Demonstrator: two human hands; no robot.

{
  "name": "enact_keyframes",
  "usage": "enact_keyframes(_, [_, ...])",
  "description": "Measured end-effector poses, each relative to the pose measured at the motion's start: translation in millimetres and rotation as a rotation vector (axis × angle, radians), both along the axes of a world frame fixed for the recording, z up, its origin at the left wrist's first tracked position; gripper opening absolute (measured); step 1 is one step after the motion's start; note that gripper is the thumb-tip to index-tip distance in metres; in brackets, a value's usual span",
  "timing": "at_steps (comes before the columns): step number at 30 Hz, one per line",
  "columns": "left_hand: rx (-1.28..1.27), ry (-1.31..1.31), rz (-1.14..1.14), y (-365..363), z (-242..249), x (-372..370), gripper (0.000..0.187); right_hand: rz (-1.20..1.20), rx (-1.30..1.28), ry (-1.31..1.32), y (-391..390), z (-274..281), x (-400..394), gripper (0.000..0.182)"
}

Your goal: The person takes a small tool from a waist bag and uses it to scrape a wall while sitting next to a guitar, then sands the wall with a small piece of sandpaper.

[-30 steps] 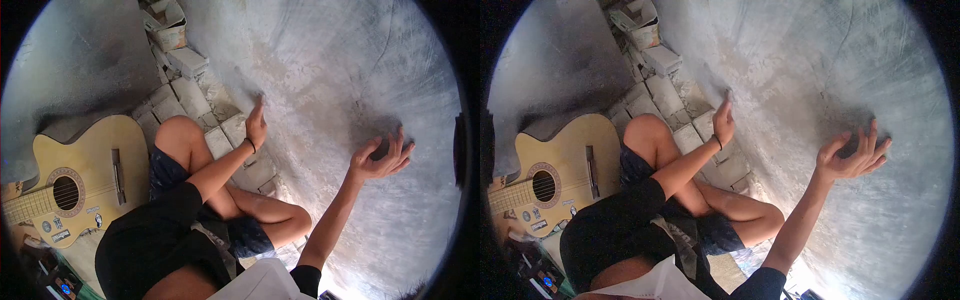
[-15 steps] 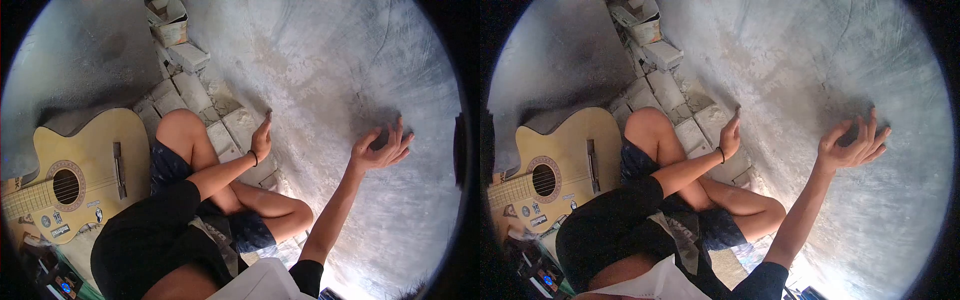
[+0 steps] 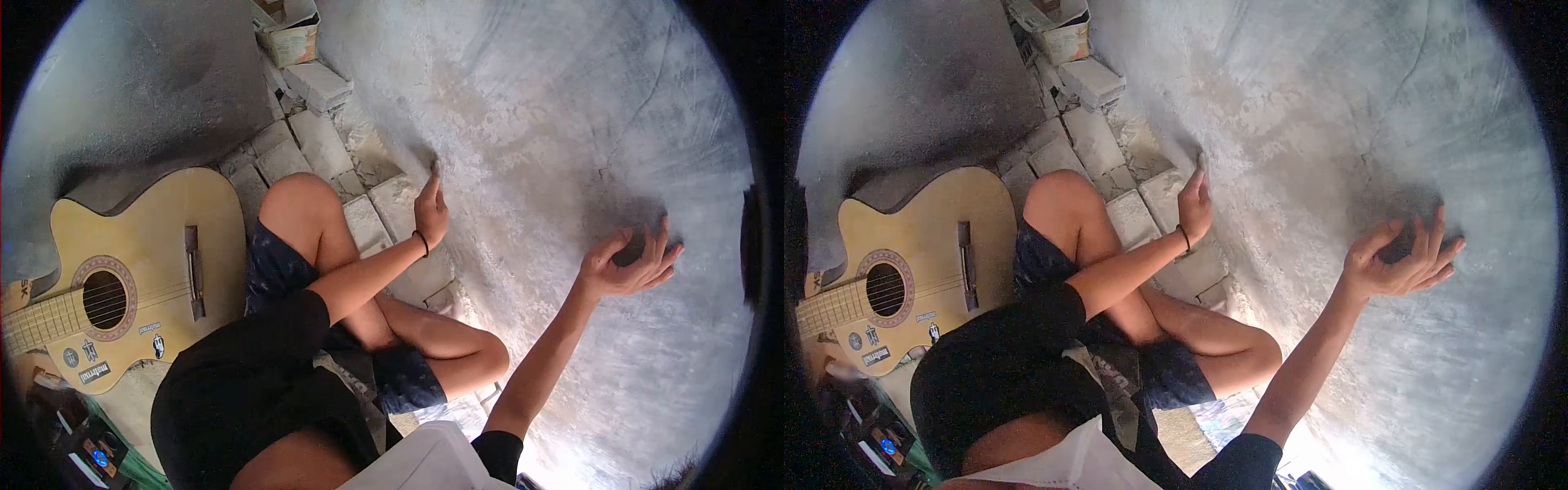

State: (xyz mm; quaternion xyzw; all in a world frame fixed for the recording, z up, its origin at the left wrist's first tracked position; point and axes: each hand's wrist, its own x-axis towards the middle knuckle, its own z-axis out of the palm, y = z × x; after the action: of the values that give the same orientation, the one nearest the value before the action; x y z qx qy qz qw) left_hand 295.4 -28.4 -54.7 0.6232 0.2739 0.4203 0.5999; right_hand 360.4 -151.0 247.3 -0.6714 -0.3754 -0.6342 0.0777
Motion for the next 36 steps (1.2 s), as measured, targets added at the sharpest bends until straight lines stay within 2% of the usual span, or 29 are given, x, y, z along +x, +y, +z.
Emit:
enact_keyframes(3, [-0.001,0.022,0.084,9,-11,9,0.054,-0.022,-0.006,0.009,-2,-1,0,0.017])
enact_keyframes(4, [-0.021,0.13,0.091,22,-21,20,0.051,-0.031,-0.014,0.009,-4,-1,-1,0.017])
enact_keyframes(7, [-0.06,0.058,0.107,27,-11,19,0.049,-0.028,-0.034,0.007,-5,-1,1,0.017])
enact_keyframes(8, [-0.054,0.116,0.105,19,-12,13,0.04,-0.024,-0.024,0.002,-4,0,1,0.018])
enact_keyframes(9, [-0.049,0.12,0.112,9,-10,5,0.04,-0.017,-0.016,0.001,-1,-2,1,0.018])
enact_keyframes(11, [-0.094,0.111,-0.012,-8,-11,-6,0.03,-0.013,-0.017,0.004,2,-3,3,0.02])
enact_keyframes(12, [-0.062,0.11,0.039,-14,-14,-5,0.024,-0.024,-0.028,-0.004,0,-1,2,0.022])
enact_keyframes(14, [-0.14,0.109,-0.087,-14,-27,-9,0.023,-0.016,-0.042,0.026,-2,-4,-1,0.022])
enact_keyframes(15, [-0.123,-0.074,-0.017,-25,-46,2,0.023,0.003,-0.035,0.041,-4,1,-3,0.023])
enact_keyframes(16, [-0.222,-0.075,-0.134,-14,-22,-3,0.025,-0.061,-0.02,0.052,-4,1,-9,0.02])
enact_keyframes(17, [-0.156,-0.101,-0.144,-11,-29,-1,0.028,-0.105,0.015,0.062,0,-1,-12,0.019])
enact_keyframes(18, [-0.13,-0.098,-0.095,-9,-11,-4,0.031,-0.078,0.027,0.063,2,1,-12,0.022])
enact_keyframes(19, [-0.074,-0.01,-0.102,-8,-19,-8,0.038,-0.043,0.029,0.091,0,1,-15,0.027])
enact_keyframes(21, [0.002,0.219,-0.067,-4,-19,-11,0.04,0.016,0.054,0.068,-2,2,-17,0.029])
enact_keyframes(23, [0.02,0.23,-0.11,8,2,-20,0.036,0.084,0.053,0.084,-4,3,-24,0.031])
enact_keyframes(25, [0.019,0.264,-0.155,12,-9,-23,0.033,0.207,0.021,0.209,-10,3,-26,0.033])
enact_keyframes(26, [-0.014,0.183,-0.198,17,-40,-9,0.032,0.228,0.034,0.232,-13,-1,-34,0.03])
enact_keyframes(28, [-0.051,0.097,-0.223,33,-57,2,0.031,0.305,0.045,0.339,-27,-35,-56,0.03])
enact_keyframes(29, [-0.189,0.081,-0.301,41,-55,2,0.031,0.362,0.041,0.423,-37,-60,-67,0.033])
enact_keyframes(30, [-0.332,0.063,-0.374,45,-51,1,0.031,0.375,-0.034,0.494,-47,-79,-81,0.03])
enact_keyframes(31, [-0.345,0.059,-0.341,54,-28,-8,0.031,0.39,-0.113,0.568,-60,-97,-95,0.027])
enact_keyframes(33, [-0.016,0.396,-0.442,89,44,-36,0.032,0.405,-0.011,0.878,-87,-149,-109,0.03])
enact_keyframes(35, [0.059,0.037,-0.205,111,62,-34,0.035,0.307,-0.002,1.002,-114,-191,-116,0.031])
enact_keyframes(36, [0.192,-0.078,-0.098,128,65,-21,0.037,0.336,0.001,1.029,-120,-211,-112,0.031])
